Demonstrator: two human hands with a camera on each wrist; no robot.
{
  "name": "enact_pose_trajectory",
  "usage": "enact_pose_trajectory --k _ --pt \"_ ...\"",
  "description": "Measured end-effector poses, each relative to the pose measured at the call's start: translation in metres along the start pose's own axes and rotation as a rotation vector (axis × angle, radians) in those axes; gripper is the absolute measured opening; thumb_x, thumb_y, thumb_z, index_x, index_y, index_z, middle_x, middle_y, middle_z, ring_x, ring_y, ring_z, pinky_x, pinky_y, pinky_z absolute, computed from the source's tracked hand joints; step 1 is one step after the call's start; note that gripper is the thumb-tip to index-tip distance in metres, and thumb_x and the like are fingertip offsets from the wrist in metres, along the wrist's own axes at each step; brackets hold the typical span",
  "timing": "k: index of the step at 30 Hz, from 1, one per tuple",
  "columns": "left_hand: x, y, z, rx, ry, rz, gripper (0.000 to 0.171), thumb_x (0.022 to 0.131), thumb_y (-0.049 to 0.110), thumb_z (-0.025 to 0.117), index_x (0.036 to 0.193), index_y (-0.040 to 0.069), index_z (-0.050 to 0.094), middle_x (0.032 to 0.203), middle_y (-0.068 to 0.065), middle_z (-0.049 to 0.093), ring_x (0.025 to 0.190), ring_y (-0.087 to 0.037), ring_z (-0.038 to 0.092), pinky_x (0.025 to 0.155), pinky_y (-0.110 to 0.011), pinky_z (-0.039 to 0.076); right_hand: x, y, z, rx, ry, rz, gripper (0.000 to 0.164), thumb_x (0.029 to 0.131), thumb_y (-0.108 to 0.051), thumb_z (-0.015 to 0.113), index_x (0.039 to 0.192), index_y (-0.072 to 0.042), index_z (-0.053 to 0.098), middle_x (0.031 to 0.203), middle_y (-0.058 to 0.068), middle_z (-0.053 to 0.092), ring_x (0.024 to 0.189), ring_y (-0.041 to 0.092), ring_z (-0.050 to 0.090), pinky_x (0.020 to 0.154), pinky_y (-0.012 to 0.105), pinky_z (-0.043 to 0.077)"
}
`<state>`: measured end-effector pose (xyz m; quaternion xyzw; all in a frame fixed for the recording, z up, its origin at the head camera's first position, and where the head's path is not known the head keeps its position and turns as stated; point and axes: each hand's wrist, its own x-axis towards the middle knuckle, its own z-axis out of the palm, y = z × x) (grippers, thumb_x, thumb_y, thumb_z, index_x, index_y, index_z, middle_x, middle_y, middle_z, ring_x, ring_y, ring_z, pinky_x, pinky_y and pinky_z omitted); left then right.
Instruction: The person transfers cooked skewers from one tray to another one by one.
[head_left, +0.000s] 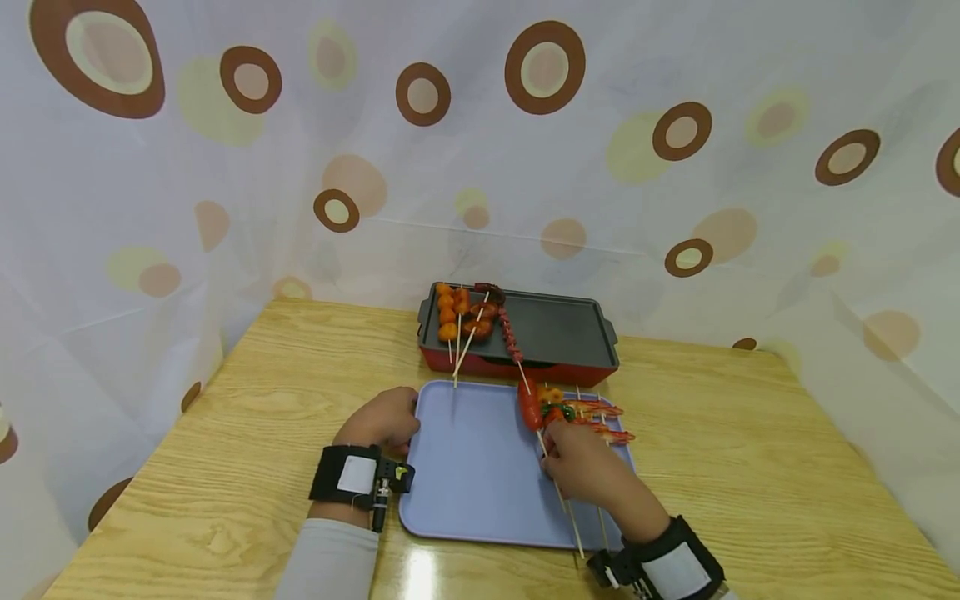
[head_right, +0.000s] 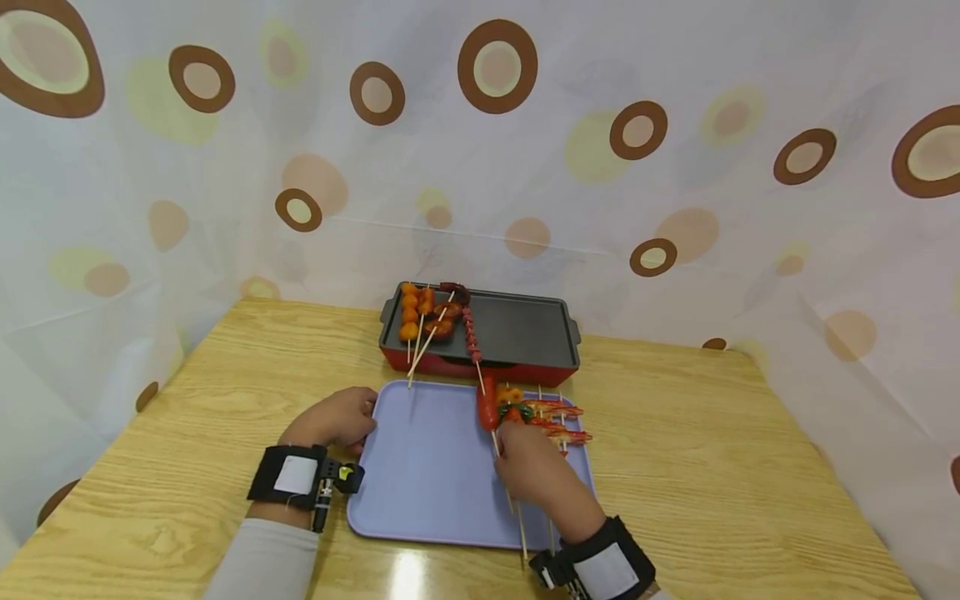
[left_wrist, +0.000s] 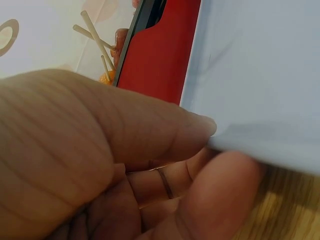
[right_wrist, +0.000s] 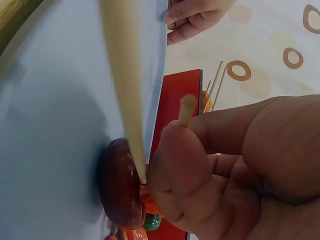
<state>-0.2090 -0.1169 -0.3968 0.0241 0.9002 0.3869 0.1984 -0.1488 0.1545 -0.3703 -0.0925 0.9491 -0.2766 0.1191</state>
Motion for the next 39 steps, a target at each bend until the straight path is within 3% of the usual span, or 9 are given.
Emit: enact_pose_trajectory --k 6,16,27,33,39 --pt "-0.0004 -0.0003 0.0005 0.014 0.000 0.013 0.030 0.088 -0.006 0.053 0.117 -0.004 0.059 0.079 -0.012 0.058 0.055 -0.019 0.057 0.049 -0.026 0.047 -0.0008 -0.0022 0.0012 -0.054 0.004 -0.017 0.015 0.088 0.002 0.066 0.081 -0.006 0.056 0.064 0.003 0.052 0.050 0.015 0.051 0.048 0.029 0.039" --pt "-0.0028 0.0011 0.0005 0.011 0.005 0.021 0.028 0.087 -0.006 0.053 0.114 -0.003 0.060 0.080 -0.012 0.059 0.056 -0.019 0.058 0.050 -0.027 0.048 0.0005 -0.0069 0.0072 -0.019 -0.031 0.034 0.012 0.090 0.000 0.065 0.083 -0.005 0.057 0.063 0.005 0.054 0.049 0.016 0.055 0.045 0.029 0.044" --pt "-0.0025 -0.0003 -0.0008 0.008 0.001 0.013 0.030 0.088 -0.005 0.053 0.117 -0.003 0.059 0.081 -0.012 0.059 0.055 -0.019 0.057 0.049 -0.027 0.048 0.0000 -0.0064 0.0095 -0.015 -0.037 0.044 0.012 0.091 -0.001 0.065 0.081 -0.005 0.058 0.063 0.005 0.054 0.048 0.016 0.055 0.046 0.028 0.044" --pt "-0.0025 0.0003 -0.0014 0.006 -0.002 0.018 0.036 0.089 -0.005 0.053 0.125 -0.005 0.057 0.084 -0.012 0.059 0.055 -0.019 0.058 0.050 -0.027 0.049 0.0012 -0.0069 0.0093 -0.051 -0.016 0.033 0.014 0.090 -0.003 0.066 0.079 -0.005 0.060 0.062 0.004 0.054 0.047 0.015 0.055 0.046 0.028 0.044" --pt "-0.0018 -0.0006 -0.0010 0.009 -0.003 0.025 0.034 0.088 -0.005 0.053 0.122 -0.004 0.058 0.082 -0.012 0.059 0.055 -0.019 0.058 0.049 -0.027 0.048 0.0027 -0.0071 0.0071 -0.108 0.004 0.042 0.017 0.089 -0.009 0.071 0.074 -0.008 0.063 0.065 0.001 0.055 0.051 0.015 0.053 0.049 0.028 0.041"
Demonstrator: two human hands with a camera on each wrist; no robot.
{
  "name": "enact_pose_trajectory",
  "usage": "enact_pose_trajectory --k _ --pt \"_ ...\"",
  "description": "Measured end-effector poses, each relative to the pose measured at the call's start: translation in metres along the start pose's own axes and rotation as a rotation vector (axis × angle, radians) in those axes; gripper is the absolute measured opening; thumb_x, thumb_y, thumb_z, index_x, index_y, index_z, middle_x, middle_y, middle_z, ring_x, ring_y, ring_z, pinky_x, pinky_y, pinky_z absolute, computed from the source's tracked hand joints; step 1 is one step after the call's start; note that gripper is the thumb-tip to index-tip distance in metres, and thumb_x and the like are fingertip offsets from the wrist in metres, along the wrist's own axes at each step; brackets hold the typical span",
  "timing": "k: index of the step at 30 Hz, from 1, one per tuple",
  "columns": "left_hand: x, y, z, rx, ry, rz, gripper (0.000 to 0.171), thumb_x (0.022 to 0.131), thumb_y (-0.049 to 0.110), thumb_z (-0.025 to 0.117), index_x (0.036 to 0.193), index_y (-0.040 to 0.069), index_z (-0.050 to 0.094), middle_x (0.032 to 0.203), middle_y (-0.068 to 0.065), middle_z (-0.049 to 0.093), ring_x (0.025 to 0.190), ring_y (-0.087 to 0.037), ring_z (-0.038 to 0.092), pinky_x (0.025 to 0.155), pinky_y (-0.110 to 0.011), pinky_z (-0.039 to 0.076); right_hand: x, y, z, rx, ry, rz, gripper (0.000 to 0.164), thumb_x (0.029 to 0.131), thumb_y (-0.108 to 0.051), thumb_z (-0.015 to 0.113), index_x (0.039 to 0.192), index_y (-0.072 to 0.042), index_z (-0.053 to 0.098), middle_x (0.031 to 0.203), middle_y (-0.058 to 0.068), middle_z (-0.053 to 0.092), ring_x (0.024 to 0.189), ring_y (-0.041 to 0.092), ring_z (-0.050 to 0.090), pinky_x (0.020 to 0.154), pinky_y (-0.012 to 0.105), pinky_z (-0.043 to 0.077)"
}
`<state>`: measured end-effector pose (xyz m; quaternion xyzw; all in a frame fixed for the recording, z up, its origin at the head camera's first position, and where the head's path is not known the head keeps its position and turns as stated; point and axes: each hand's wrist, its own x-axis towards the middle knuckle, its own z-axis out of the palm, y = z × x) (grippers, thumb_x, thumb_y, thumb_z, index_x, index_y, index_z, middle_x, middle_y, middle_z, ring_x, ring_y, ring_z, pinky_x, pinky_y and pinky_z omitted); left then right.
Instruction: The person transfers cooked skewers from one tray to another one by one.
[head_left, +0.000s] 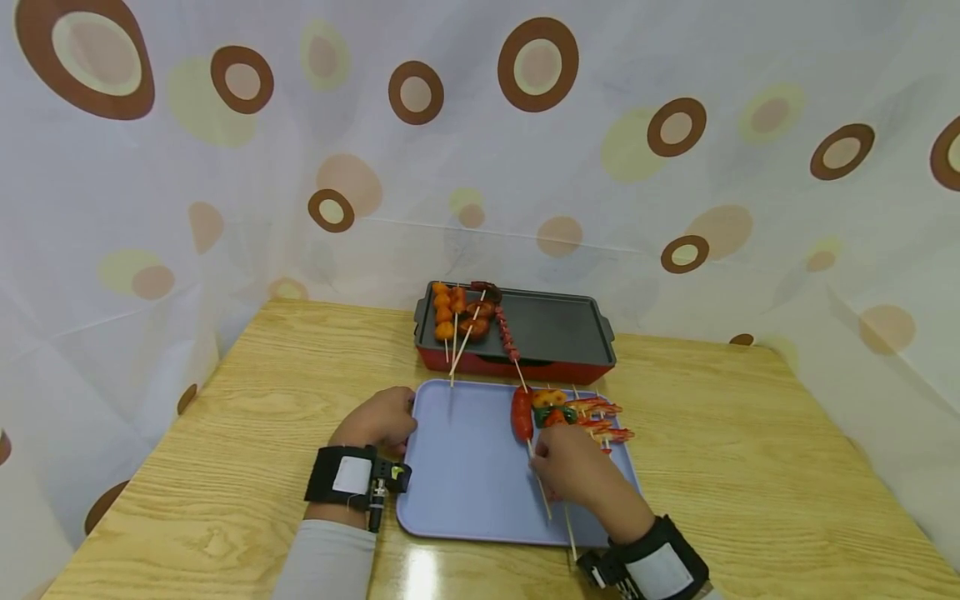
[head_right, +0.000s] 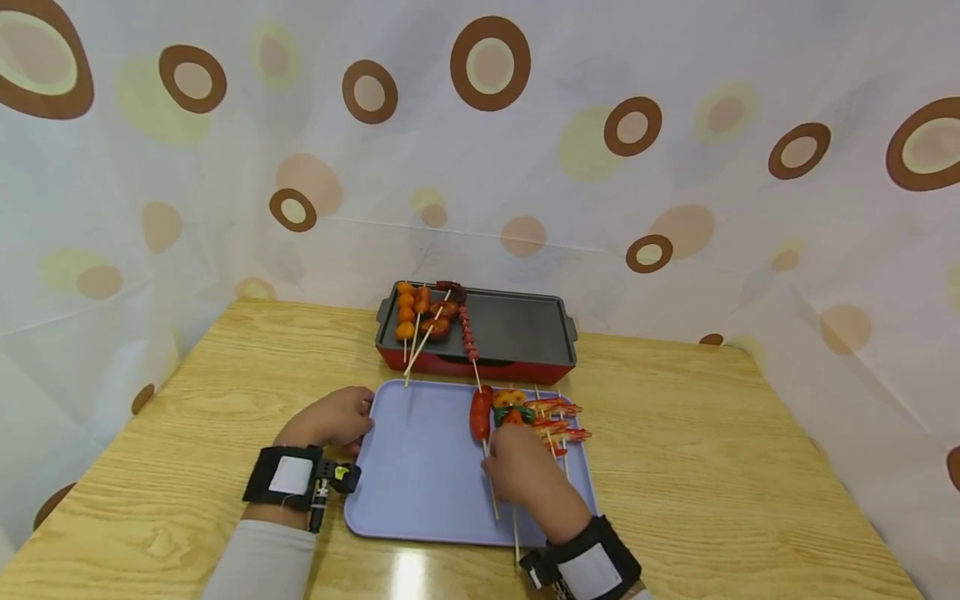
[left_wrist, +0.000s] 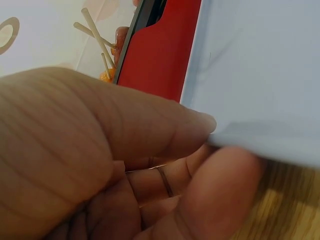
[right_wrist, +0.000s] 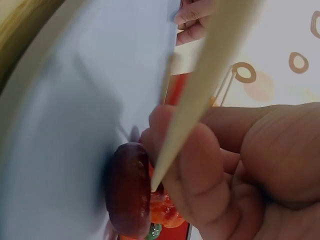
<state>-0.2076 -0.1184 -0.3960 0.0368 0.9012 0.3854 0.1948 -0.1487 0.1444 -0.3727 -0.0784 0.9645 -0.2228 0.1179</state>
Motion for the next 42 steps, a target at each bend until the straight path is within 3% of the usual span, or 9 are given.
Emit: enact_pose_trajectory --k 8,11,13,15,16,18,25,37,42 --pt "0.001 -0.001 0.000 -0.003 -0.001 0.003 0.033 0.088 -0.006 0.053 0.120 -0.003 0.059 0.082 -0.012 0.060 0.056 -0.019 0.058 0.050 -0.027 0.049 -0.003 0.002 -0.005 0.041 0.141 -0.130 0.011 0.089 -0.015 0.074 0.086 -0.009 0.065 0.069 -0.002 0.053 0.058 0.013 0.051 0.053 0.031 0.042" --pt "0.000 0.000 0.000 0.005 0.000 0.003 0.034 0.088 -0.005 0.053 0.121 -0.004 0.059 0.083 -0.011 0.060 0.057 -0.020 0.059 0.051 -0.028 0.049 -0.006 0.003 -0.011 0.011 0.194 -0.209 0.032 0.091 -0.023 0.072 0.117 -0.006 0.064 0.107 0.012 0.064 0.096 0.024 0.060 0.076 0.042 0.051" --pt "0.000 0.001 0.000 0.016 0.000 0.005 0.033 0.088 -0.005 0.053 0.121 -0.003 0.059 0.083 -0.011 0.060 0.057 -0.020 0.059 0.051 -0.027 0.049 -0.008 0.004 -0.015 -0.038 0.213 -0.232 0.061 0.092 -0.031 0.070 0.142 -0.004 0.049 0.145 0.022 0.045 0.133 0.035 0.043 0.100 0.057 0.041" --pt "0.000 0.001 0.001 0.023 0.000 0.006 0.033 0.088 -0.005 0.053 0.120 -0.003 0.060 0.081 -0.011 0.060 0.056 -0.019 0.058 0.051 -0.027 0.049 -0.010 0.006 -0.017 -0.099 0.212 -0.232 0.080 0.094 -0.040 0.066 0.156 -0.006 0.028 0.162 0.023 0.008 0.149 0.041 0.005 0.109 0.070 0.017" --pt "0.001 0.001 0.001 0.026 0.000 0.007 0.033 0.088 -0.005 0.053 0.120 -0.003 0.060 0.080 -0.011 0.060 0.055 -0.019 0.058 0.050 -0.027 0.048 -0.010 0.008 -0.017 -0.129 0.216 -0.230 0.085 0.094 -0.043 0.065 0.157 -0.006 0.022 0.163 0.022 -0.001 0.148 0.041 -0.009 0.109 0.072 0.009" --pt "0.001 0.001 0.001 0.032 0.000 0.011 0.034 0.088 -0.005 0.053 0.121 -0.003 0.059 0.079 -0.011 0.060 0.055 -0.018 0.058 0.050 -0.027 0.048 -0.011 0.010 -0.018 -0.182 0.216 -0.214 0.089 0.094 -0.048 0.061 0.158 -0.005 0.016 0.162 0.022 -0.008 0.148 0.040 -0.014 0.107 0.074 0.005" --pt "0.000 -0.001 0.000 0.033 -0.002 0.025 0.031 0.086 -0.006 0.051 0.115 -0.002 0.060 0.078 -0.010 0.059 0.056 -0.019 0.058 0.052 -0.027 0.049 -0.009 0.017 -0.024 -0.238 0.256 -0.192 0.090 0.094 -0.050 0.061 0.156 -0.001 0.018 0.161 0.027 -0.002 0.147 0.046 -0.009 0.106 0.076 0.007" --pt "0.002 0.001 0.002 0.046 -0.003 0.021 0.035 0.086 -0.004 0.052 0.120 -0.003 0.059 0.075 -0.010 0.060 0.055 -0.019 0.058 0.051 -0.027 0.048 -0.011 0.062 -0.058 -0.104 0.272 -0.069 0.086 0.097 -0.040 0.059 0.154 0.007 0.015 0.156 0.038 0.000 0.142 0.056 -0.007 0.103 0.078 0.008" --pt "0.003 0.000 0.002 0.051 -0.002 -0.015 0.046 0.089 -0.002 0.054 0.134 -0.006 0.051 0.078 -0.011 0.060 0.056 -0.020 0.059 0.051 -0.027 0.047 -0.013 0.086 -0.069 0.024 0.198 -0.008 0.087 0.099 -0.037 0.057 0.152 0.012 0.009 0.153 0.042 -0.004 0.140 0.061 -0.005 0.105 0.076 0.010"
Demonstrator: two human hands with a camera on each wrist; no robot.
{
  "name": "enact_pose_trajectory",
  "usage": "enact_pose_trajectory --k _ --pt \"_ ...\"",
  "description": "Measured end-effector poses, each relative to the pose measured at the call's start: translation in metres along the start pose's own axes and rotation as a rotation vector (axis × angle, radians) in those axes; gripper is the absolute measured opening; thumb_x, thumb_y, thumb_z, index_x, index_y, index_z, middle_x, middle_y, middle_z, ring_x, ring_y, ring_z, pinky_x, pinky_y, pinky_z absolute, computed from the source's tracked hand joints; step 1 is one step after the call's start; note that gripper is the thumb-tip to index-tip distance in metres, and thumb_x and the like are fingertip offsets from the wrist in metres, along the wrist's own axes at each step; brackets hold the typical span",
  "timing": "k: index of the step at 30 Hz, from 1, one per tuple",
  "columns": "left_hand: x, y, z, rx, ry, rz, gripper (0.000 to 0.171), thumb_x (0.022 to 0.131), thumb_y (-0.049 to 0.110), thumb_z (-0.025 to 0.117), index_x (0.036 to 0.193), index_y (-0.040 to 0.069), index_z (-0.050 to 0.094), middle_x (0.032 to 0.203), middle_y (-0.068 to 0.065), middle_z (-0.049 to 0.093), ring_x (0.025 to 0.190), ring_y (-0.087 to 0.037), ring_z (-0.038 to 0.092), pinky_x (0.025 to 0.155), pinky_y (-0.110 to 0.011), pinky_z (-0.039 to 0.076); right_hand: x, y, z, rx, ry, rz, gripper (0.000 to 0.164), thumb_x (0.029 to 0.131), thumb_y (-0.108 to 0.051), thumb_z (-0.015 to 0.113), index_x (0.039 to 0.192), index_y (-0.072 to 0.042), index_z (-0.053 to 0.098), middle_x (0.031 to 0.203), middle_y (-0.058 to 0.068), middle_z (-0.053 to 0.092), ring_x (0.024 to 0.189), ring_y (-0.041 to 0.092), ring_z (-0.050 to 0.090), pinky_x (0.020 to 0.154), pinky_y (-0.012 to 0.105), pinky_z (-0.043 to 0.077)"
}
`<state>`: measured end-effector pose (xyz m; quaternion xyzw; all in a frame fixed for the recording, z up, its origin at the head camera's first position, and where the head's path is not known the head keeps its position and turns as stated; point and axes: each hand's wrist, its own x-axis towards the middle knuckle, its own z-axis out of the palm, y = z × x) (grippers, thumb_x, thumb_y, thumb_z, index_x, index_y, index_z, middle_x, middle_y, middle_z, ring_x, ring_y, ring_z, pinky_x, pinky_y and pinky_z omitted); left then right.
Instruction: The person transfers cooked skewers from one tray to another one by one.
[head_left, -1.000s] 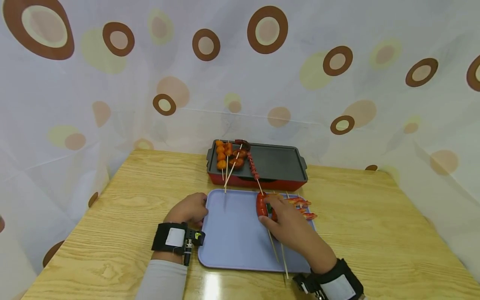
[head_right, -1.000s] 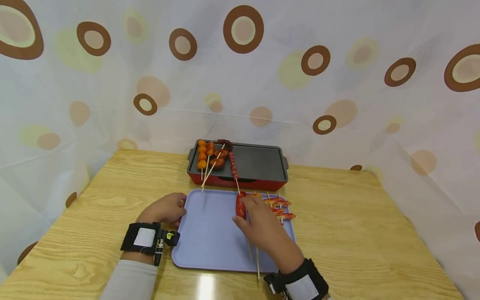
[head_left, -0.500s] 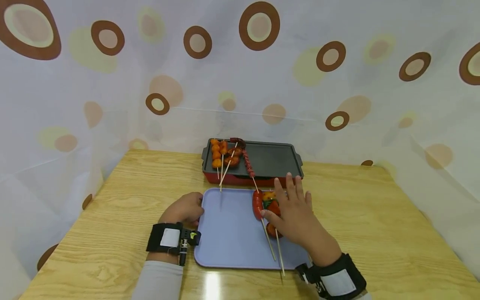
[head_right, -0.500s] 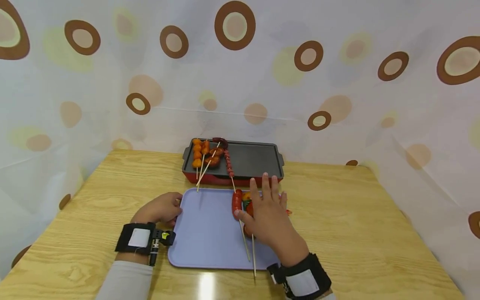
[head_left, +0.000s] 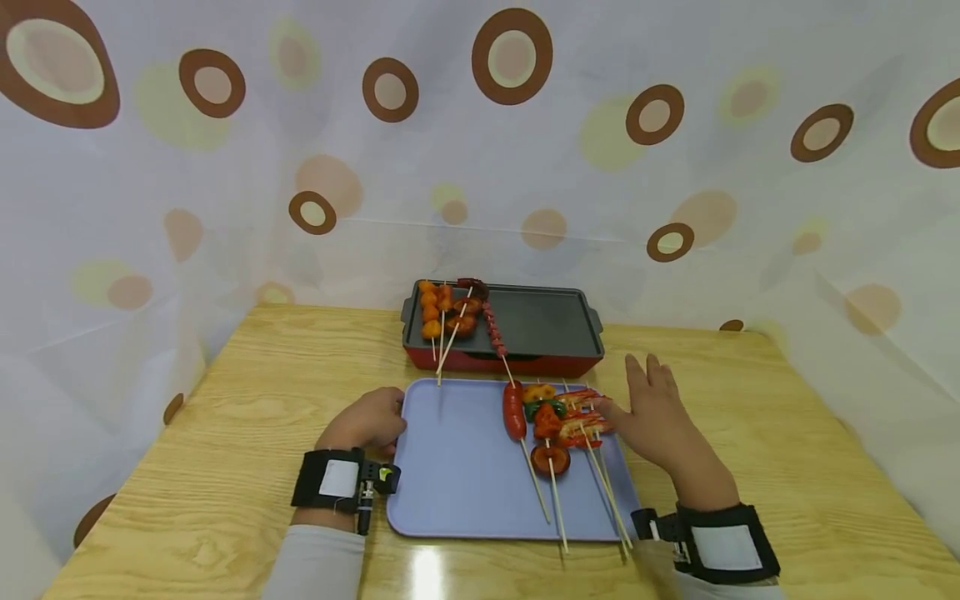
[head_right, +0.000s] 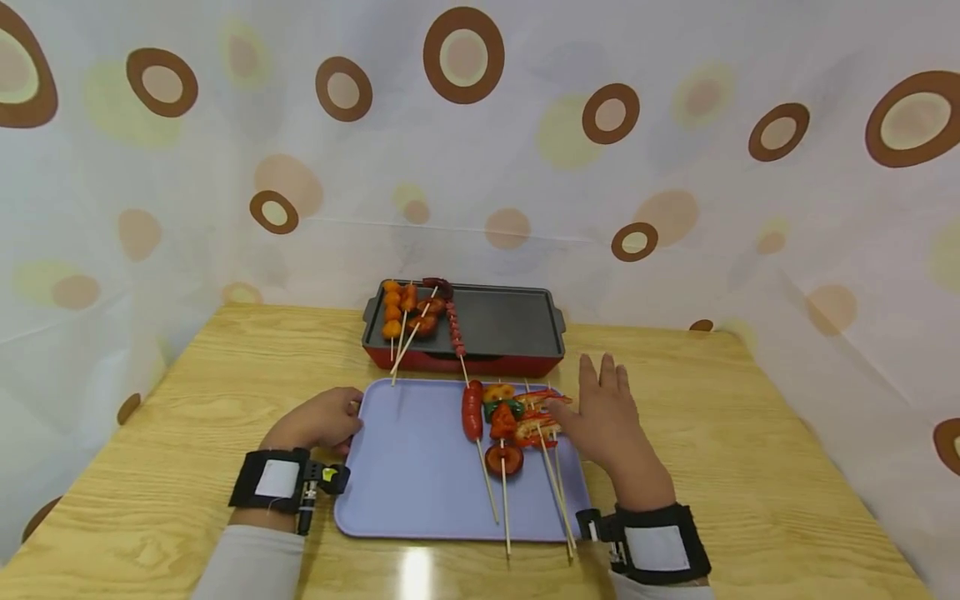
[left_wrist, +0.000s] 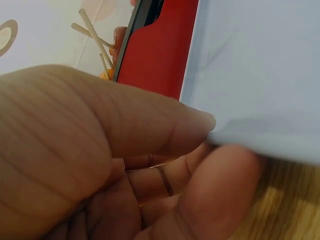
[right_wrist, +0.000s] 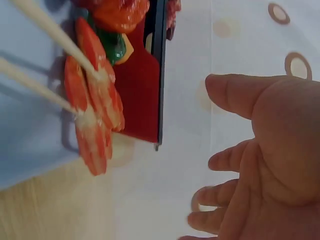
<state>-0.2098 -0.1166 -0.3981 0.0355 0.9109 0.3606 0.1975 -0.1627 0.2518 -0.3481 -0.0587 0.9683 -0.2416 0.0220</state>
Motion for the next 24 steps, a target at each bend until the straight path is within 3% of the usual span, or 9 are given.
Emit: enact_pose_trajectory --k 4,7,10,12,14,16,20,24 --pt "0.000 -0.001 -0.001 0.002 -0.002 -0.010 0.048 0.089 -0.001 0.054 0.136 -0.007 0.049 0.079 -0.012 0.060 0.056 -0.020 0.059 0.051 -0.027 0.047 0.002 0.013 -0.004 0.088 -0.082 0.085 0.087 0.101 -0.039 0.052 0.151 0.014 0.004 0.153 0.042 0.001 0.140 0.059 0.005 0.107 0.072 0.016" --pt "-0.001 -0.001 -0.002 -0.001 -0.002 -0.011 0.047 0.089 -0.001 0.054 0.135 -0.007 0.049 0.078 -0.012 0.060 0.055 -0.020 0.058 0.050 -0.026 0.047 0.003 0.018 -0.003 0.109 -0.112 0.172 0.084 0.102 -0.040 0.049 0.149 0.017 0.009 0.150 0.043 0.017 0.137 0.058 0.023 0.104 0.069 0.029" --pt "-0.001 -0.001 -0.002 0.002 -0.001 -0.011 0.046 0.089 -0.002 0.054 0.135 -0.007 0.050 0.078 -0.012 0.060 0.055 -0.020 0.059 0.050 -0.026 0.047 0.004 0.023 0.000 0.151 -0.136 0.260 0.078 0.101 -0.039 0.049 0.146 0.018 0.020 0.140 0.042 0.038 0.115 0.049 0.054 0.089 0.057 0.049" --pt "-0.001 -0.001 -0.002 0.007 -0.002 -0.011 0.046 0.089 -0.001 0.054 0.135 -0.007 0.050 0.079 -0.012 0.060 0.056 -0.020 0.059 0.051 -0.027 0.047 0.004 0.026 0.004 0.185 -0.153 0.305 0.070 0.100 -0.036 0.051 0.141 0.017 0.031 0.127 0.038 0.050 0.092 0.038 0.065 0.076 0.047 0.055" --pt "-0.001 -0.001 -0.001 0.009 -0.002 -0.015 0.047 0.090 -0.001 0.054 0.136 -0.007 0.050 0.080 -0.011 0.060 0.057 -0.020 0.060 0.051 -0.027 0.048 0.005 0.029 0.008 0.214 -0.173 0.335 0.061 0.098 -0.032 0.054 0.134 0.016 0.039 0.116 0.032 0.056 0.076 0.026 0.066 0.066 0.039 0.057" --pt "-0.001 0.000 -0.001 0.008 -0.001 -0.011 0.045 0.089 -0.001 0.054 0.134 -0.007 0.051 0.080 -0.011 0.061 0.057 -0.020 0.060 0.052 -0.027 0.048 0.006 0.031 0.013 0.224 -0.186 0.350 0.054 0.097 -0.028 0.057 0.127 0.015 0.046 0.109 0.027 0.059 0.070 0.022 0.066 0.063 0.037 0.057" --pt "-0.001 0.000 0.000 0.003 0.002 0.005 0.039 0.088 -0.002 0.054 0.127 -0.005 0.056 0.078 -0.011 0.060 0.056 -0.020 0.059 0.051 -0.027 0.048 0.008 0.034 0.020 0.251 -0.216 0.340 0.043 0.094 -0.020 0.061 0.123 0.011 0.051 0.101 0.019 0.060 0.067 0.020 0.063 0.059 0.035 0.056" --pt "-0.002 0.000 -0.001 0.001 0.006 0.018 0.032 0.087 -0.005 0.053 0.118 -0.003 0.060 0.076 -0.011 0.060 0.055 -0.019 0.058 0.050 -0.027 0.047 0.009 0.036 0.024 0.288 -0.244 0.316 0.044 0.090 -0.010 0.062 0.128 0.009 0.049 0.095 0.015 0.057 0.065 0.020 0.057 0.055 0.032 0.053"
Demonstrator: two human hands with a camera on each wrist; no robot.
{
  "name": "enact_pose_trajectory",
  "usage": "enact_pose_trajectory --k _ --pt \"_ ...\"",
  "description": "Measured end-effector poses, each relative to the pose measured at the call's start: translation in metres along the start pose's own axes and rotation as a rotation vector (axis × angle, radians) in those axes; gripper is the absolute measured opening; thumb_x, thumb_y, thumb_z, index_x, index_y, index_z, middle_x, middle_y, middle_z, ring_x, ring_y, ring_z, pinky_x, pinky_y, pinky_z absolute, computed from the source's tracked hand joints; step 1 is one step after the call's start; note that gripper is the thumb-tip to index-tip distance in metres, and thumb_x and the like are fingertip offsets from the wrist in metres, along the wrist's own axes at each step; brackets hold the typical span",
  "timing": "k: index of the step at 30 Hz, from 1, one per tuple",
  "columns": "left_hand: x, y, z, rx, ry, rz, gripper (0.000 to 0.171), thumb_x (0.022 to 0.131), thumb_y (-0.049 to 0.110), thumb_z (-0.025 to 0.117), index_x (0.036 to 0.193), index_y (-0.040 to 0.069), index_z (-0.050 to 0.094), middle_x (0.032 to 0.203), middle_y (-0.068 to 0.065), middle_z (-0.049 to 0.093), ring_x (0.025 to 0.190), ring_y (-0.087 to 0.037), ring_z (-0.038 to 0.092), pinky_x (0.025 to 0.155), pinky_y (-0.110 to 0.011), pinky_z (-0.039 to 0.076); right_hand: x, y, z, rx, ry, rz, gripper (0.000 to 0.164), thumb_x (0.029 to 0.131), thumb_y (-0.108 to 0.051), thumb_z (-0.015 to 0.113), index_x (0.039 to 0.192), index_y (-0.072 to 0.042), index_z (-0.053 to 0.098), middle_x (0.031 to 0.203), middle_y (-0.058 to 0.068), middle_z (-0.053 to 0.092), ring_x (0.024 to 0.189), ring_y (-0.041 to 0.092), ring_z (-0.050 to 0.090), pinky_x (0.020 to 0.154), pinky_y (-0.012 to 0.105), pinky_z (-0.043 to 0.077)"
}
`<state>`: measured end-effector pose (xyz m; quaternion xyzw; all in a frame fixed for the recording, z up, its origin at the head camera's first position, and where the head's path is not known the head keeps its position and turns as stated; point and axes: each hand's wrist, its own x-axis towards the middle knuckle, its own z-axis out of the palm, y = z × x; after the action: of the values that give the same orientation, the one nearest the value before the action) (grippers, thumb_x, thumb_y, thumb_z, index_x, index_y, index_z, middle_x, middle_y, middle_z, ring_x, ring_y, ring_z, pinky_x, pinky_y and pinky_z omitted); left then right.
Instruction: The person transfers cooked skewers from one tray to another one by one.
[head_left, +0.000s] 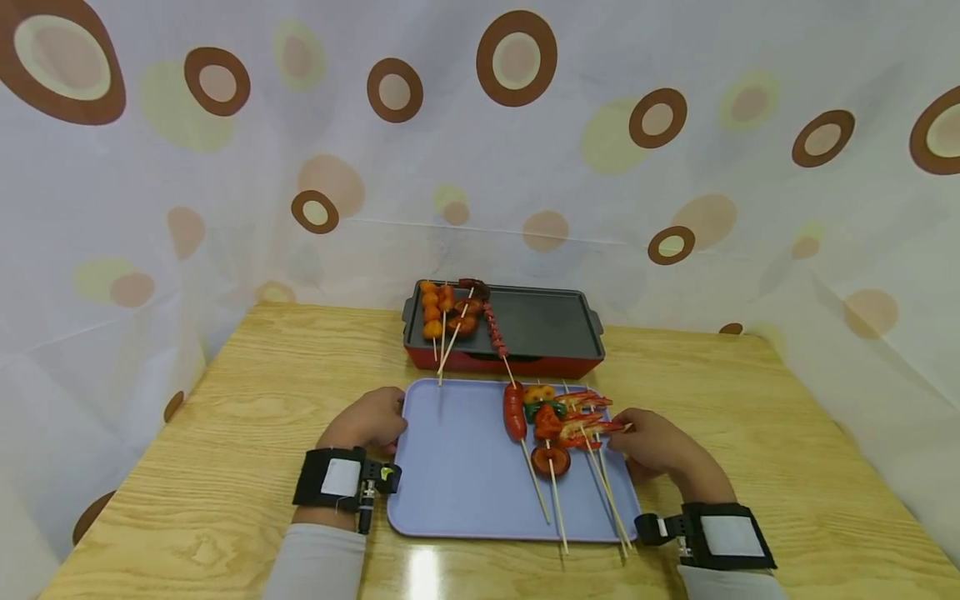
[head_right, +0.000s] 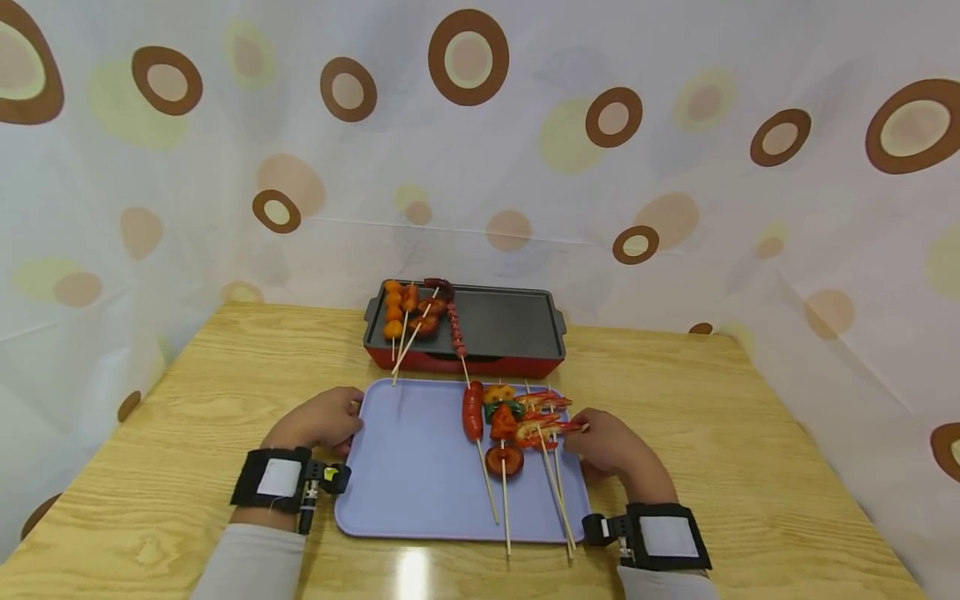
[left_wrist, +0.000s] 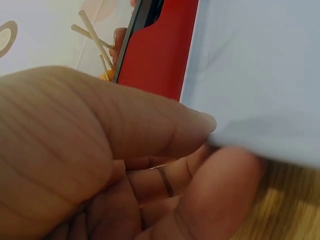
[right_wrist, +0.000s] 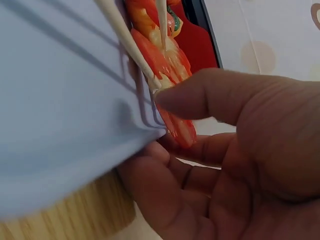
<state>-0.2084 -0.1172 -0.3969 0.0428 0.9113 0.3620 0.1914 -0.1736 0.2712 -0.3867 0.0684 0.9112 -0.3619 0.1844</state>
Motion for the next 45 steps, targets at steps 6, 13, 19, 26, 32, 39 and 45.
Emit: enact_pose_trajectory --k 6,13,19,26,32,39,45 --pt "0.000 0.000 0.000 0.005 -0.003 -0.008 0.032 0.087 -0.005 0.054 0.118 -0.004 0.059 0.078 -0.011 0.059 0.055 -0.020 0.058 0.049 -0.026 0.047 0.002 0.006 0.001 0.046 -0.036 -0.015 0.048 0.089 -0.002 0.059 0.134 0.008 0.045 0.094 0.014 0.055 0.069 0.023 0.059 0.056 0.034 0.054" --pt "0.000 0.001 0.001 0.008 -0.003 -0.021 0.030 0.088 -0.004 0.054 0.117 -0.004 0.059 0.077 -0.012 0.059 0.055 -0.020 0.058 0.049 -0.027 0.046 0.002 0.006 0.001 0.049 -0.050 -0.028 0.043 0.091 -0.001 0.057 0.132 0.007 0.045 0.096 0.015 0.054 0.072 0.023 0.061 0.058 0.035 0.056" --pt "-0.001 0.003 0.000 -0.002 0.000 -0.014 0.026 0.086 -0.006 0.053 0.110 -0.002 0.060 0.075 -0.012 0.059 0.054 -0.020 0.057 0.048 -0.026 0.044 0.001 0.005 -0.001 0.053 -0.057 -0.043 0.040 0.093 0.000 0.055 0.131 0.007 0.045 0.097 0.016 0.054 0.073 0.023 0.060 0.058 0.036 0.056" --pt "-0.002 0.004 -0.001 -0.003 -0.004 -0.021 0.027 0.087 -0.006 0.052 0.113 -0.003 0.060 0.077 -0.012 0.059 0.055 -0.020 0.058 0.049 -0.026 0.046 0.003 0.010 -0.001 0.093 -0.070 -0.051 0.037 0.093 0.002 0.056 0.129 0.006 0.047 0.096 0.014 0.055 0.071 0.023 0.059 0.056 0.035 0.054" --pt "-0.002 0.004 -0.001 0.005 -0.002 -0.022 0.028 0.089 -0.004 0.054 0.116 -0.003 0.060 0.079 -0.012 0.059 0.056 -0.021 0.058 0.050 -0.027 0.047 0.005 0.013 -0.001 0.098 -0.070 -0.046 0.036 0.094 0.002 0.054 0.129 0.005 0.046 0.097 0.014 0.054 0.073 0.023 0.059 0.057 0.035 0.054" --pt "-0.003 0.005 -0.001 0.022 0.034 -0.015 0.029 0.088 -0.001 0.054 0.116 -0.004 0.060 0.081 -0.012 0.060 0.059 -0.022 0.059 0.051 -0.028 0.047 0.006 0.014 -0.001 0.112 -0.071 -0.050 0.036 0.094 0.001 0.055 0.129 0.005 0.046 0.097 0.014 0.054 0.073 0.022 0.058 0.058 0.034 0.054" --pt "0.001 0.003 -0.004 0.077 0.387 0.144 0.048 0.096 0.018 0.058 0.137 -0.007 0.052 0.135 -0.028 0.051 0.119 -0.041 0.053 0.092 -0.053 0.048 0.007 0.016 -0.001 0.130 -0.071 -0.051 0.036 0.093 0.002 0.055 0.128 0.006 0.047 0.096 0.014 0.055 0.073 0.022 0.059 0.057 0.034 0.054"
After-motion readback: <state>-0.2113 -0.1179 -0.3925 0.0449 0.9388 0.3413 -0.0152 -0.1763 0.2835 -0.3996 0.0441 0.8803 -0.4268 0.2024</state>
